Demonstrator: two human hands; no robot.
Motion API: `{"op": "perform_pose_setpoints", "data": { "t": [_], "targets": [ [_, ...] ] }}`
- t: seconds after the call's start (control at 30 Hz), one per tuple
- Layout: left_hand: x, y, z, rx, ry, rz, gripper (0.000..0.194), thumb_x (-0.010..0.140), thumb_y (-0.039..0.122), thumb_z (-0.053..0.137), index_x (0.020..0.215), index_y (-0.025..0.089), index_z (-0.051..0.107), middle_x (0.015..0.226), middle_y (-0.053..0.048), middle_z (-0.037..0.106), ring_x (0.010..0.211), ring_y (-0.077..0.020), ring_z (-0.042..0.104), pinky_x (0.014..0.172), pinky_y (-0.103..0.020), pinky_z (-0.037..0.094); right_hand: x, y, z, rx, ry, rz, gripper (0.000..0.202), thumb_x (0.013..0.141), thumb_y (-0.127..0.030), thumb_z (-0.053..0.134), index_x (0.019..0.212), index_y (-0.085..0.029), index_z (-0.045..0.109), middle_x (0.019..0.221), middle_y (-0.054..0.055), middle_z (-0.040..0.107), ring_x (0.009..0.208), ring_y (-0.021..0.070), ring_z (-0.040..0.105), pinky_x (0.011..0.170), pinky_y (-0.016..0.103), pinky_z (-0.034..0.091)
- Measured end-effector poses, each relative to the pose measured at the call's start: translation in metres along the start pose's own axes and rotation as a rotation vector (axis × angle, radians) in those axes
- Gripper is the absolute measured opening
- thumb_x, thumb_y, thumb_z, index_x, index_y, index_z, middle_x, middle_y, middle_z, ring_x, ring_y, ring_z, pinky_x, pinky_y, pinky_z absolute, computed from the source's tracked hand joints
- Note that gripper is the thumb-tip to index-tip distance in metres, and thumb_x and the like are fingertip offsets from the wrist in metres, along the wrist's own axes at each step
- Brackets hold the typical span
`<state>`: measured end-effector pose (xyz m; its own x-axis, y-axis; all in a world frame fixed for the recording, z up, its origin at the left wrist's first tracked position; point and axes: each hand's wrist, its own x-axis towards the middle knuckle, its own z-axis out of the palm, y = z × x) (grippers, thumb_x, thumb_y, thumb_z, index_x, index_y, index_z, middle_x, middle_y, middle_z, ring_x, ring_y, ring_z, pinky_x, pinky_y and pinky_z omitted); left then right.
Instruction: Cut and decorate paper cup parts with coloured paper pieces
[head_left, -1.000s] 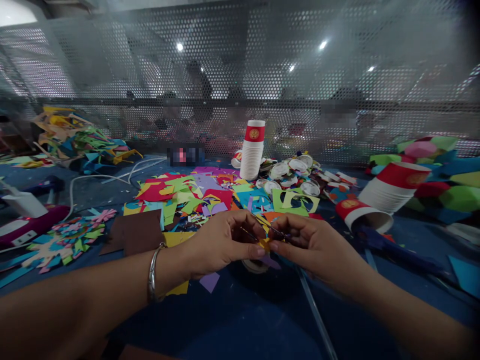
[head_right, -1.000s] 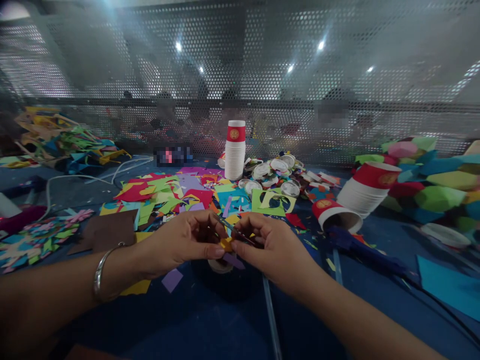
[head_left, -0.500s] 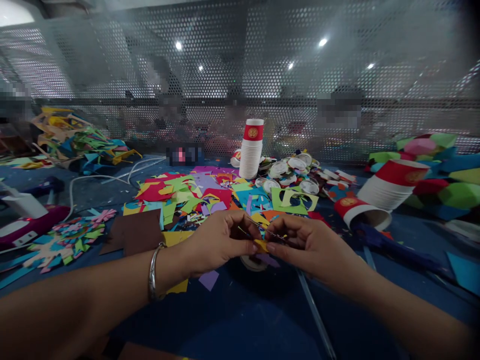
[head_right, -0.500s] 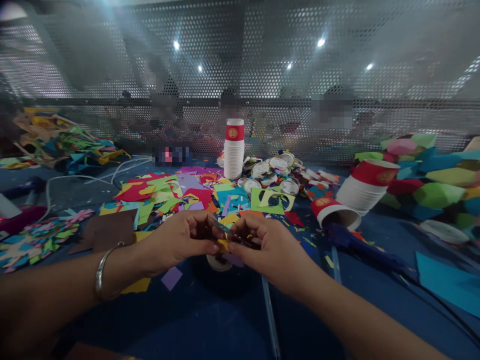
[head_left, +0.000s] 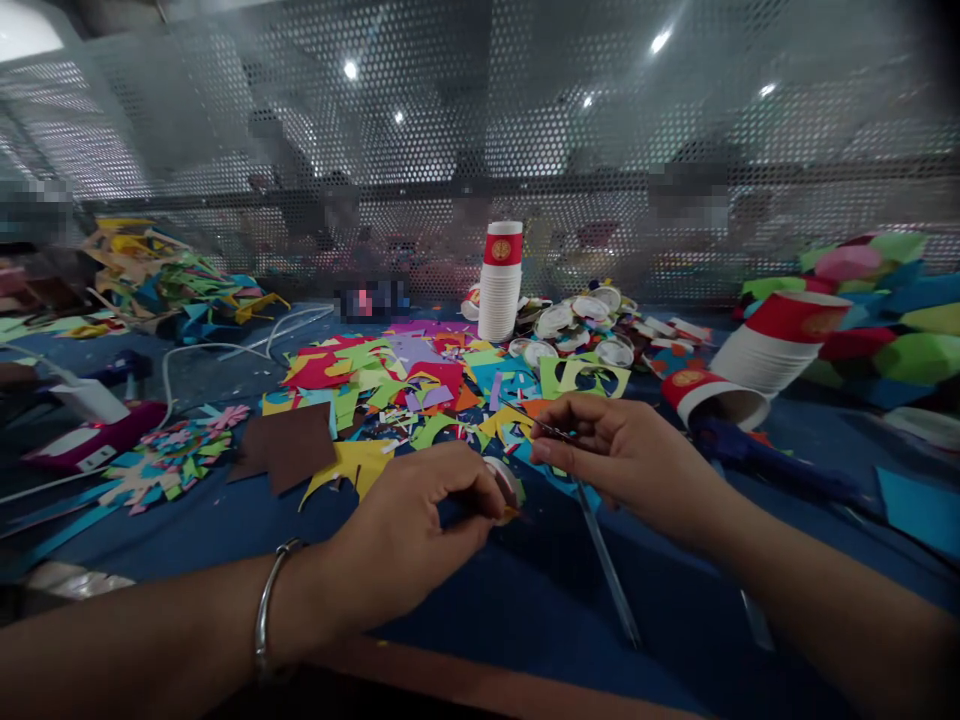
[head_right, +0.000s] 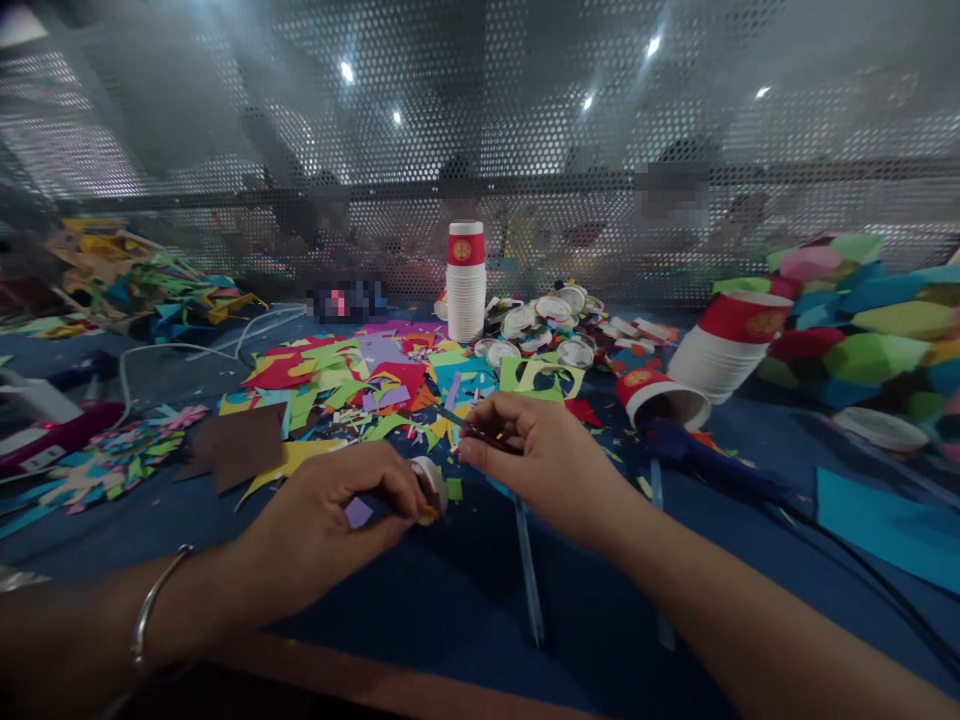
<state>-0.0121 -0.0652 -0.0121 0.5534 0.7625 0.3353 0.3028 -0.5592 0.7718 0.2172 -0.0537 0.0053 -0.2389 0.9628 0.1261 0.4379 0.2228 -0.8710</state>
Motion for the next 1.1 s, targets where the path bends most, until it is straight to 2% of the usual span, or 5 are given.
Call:
{"op": "perform_pose_setpoints", "data": {
  "t": [0.13, 0.23, 0.37, 0.63, 1.1],
  "targets": [
    [0.012, -0.011, -0.003, 0.058, 0.033, -0.031, 0.014, 0.079, 0.006, 0.063, 0.082, 0.019, 0.068, 0.085, 0.000, 0.071, 0.081, -0.0136, 0.065, 0.076, -0.026, 0.049, 0.000, -0.002, 0.002, -0.020, 0.004, -0.014, 0.020, 0.084, -0.038, 0.069, 0.092, -0.020, 0.067, 0.077, 0.000, 0.068, 0.054, 0.0109, 0.055, 0.044, 0.022, 0.040],
    [0.022, -0.016, -0.007, -0.036, 0.079, -0.063, 0.009, 0.079, 0.009, 0.065, 0.083, 0.018, 0.066, 0.085, -0.001, 0.071, 0.080, -0.0137, 0.066, 0.076, -0.027, 0.051, 0.001, -0.002, 0.003, 0.003, -0.012, -0.070, 0.016, 0.084, -0.036, 0.068, 0.087, -0.020, 0.066, 0.081, 0.001, 0.070, 0.070, 0.0155, 0.065, 0.058, 0.024, 0.050],
    [0.013, -0.009, -0.009, -0.124, 0.078, -0.081, 0.006, 0.082, 0.013, 0.066, 0.084, 0.018, 0.065, 0.084, 0.001, 0.070, 0.080, -0.0127, 0.066, 0.077, -0.026, 0.051, 0.002, 0.001, 0.004, -0.007, -0.005, -0.108, 0.015, 0.084, -0.035, 0.068, 0.085, -0.020, 0.065, 0.084, 0.002, 0.070, 0.080, 0.0184, 0.067, 0.071, 0.028, 0.053],
    [-0.030, -0.004, 0.005, 0.154, -0.038, -0.043, 0.023, 0.078, -0.001, 0.057, 0.083, 0.020, 0.066, 0.087, 0.002, 0.069, 0.081, -0.0113, 0.064, 0.073, -0.023, 0.048, -0.001, -0.002, 0.003, 0.005, -0.058, -0.080, 0.012, 0.086, -0.032, 0.067, 0.087, -0.021, 0.066, 0.081, 0.001, 0.071, 0.077, 0.0175, 0.068, 0.071, 0.028, 0.054],
    [-0.035, -0.004, 0.000, 0.238, -0.085, -0.221, 0.016, 0.078, 0.008, 0.060, 0.088, 0.020, 0.065, 0.088, 0.000, 0.066, 0.082, -0.0162, 0.061, 0.071, -0.028, 0.045, -0.057, -0.002, 0.046, -0.140, -0.120, 0.035, 0.006, 0.093, -0.022, 0.057, 0.092, -0.025, 0.062, 0.079, -0.004, 0.069, 0.072, 0.0137, 0.065, 0.063, 0.024, 0.045]
  ]
}}
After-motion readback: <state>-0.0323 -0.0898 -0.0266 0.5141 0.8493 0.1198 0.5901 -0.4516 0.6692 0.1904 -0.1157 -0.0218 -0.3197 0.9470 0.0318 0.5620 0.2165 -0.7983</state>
